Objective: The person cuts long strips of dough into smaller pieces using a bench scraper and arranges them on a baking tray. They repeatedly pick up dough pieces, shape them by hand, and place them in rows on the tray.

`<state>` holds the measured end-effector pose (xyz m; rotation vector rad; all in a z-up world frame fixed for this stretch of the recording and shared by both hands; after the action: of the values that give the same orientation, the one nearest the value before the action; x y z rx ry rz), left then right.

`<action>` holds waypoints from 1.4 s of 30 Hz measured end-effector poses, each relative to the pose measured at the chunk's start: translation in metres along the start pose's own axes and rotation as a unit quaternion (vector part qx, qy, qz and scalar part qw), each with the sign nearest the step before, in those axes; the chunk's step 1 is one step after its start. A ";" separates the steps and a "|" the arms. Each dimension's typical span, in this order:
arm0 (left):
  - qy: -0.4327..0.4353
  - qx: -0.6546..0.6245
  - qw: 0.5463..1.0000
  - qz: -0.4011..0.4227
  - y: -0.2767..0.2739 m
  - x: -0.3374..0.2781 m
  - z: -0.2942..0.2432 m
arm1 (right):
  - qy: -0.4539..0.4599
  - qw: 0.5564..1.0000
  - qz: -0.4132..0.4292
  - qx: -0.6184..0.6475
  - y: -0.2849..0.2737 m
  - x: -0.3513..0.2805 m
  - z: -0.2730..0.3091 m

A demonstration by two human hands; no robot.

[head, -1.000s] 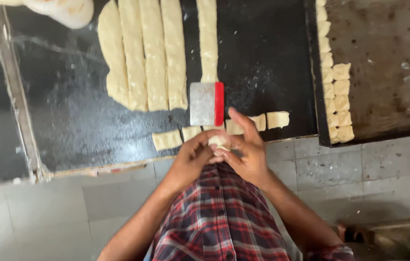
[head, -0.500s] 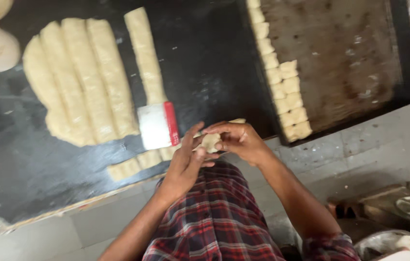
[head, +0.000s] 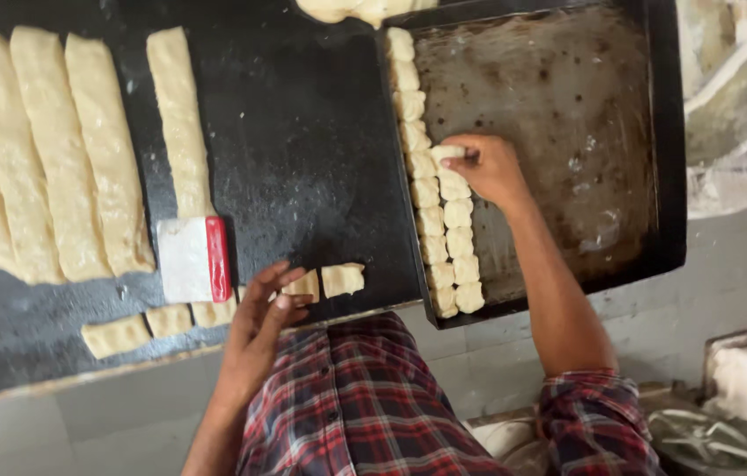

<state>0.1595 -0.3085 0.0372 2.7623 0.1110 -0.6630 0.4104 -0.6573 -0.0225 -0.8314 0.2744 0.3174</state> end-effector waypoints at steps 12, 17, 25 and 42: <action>0.060 -0.086 0.983 -0.150 -0.054 -0.036 0.009 | -0.134 0.950 -0.264 0.098 0.007 -0.091 0.044; 0.127 -0.156 0.934 -0.296 -0.111 -0.054 -0.005 | -0.163 0.982 -0.024 0.088 0.116 -0.102 0.162; 0.159 -0.186 0.921 -0.304 -0.172 -0.074 0.007 | -0.048 0.991 -0.003 0.128 0.305 -0.098 0.231; 0.115 -0.128 0.971 -0.163 -0.211 -0.067 0.013 | -0.393 0.910 -0.031 -0.131 0.255 -0.158 0.269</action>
<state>0.0643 -0.1120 -0.0003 2.5780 0.6648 -0.3665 0.1989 -0.3188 0.0350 -0.9063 -0.5616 0.6112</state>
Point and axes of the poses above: each hand's wrist, its own x-axis towards the middle knuckle, its own y-axis out of the palm, z = x × y, the point moved 6 cm from there along x, towards the middle knuckle, and after that the axes turned 2 degrees about -x, right-handed, at the moved point
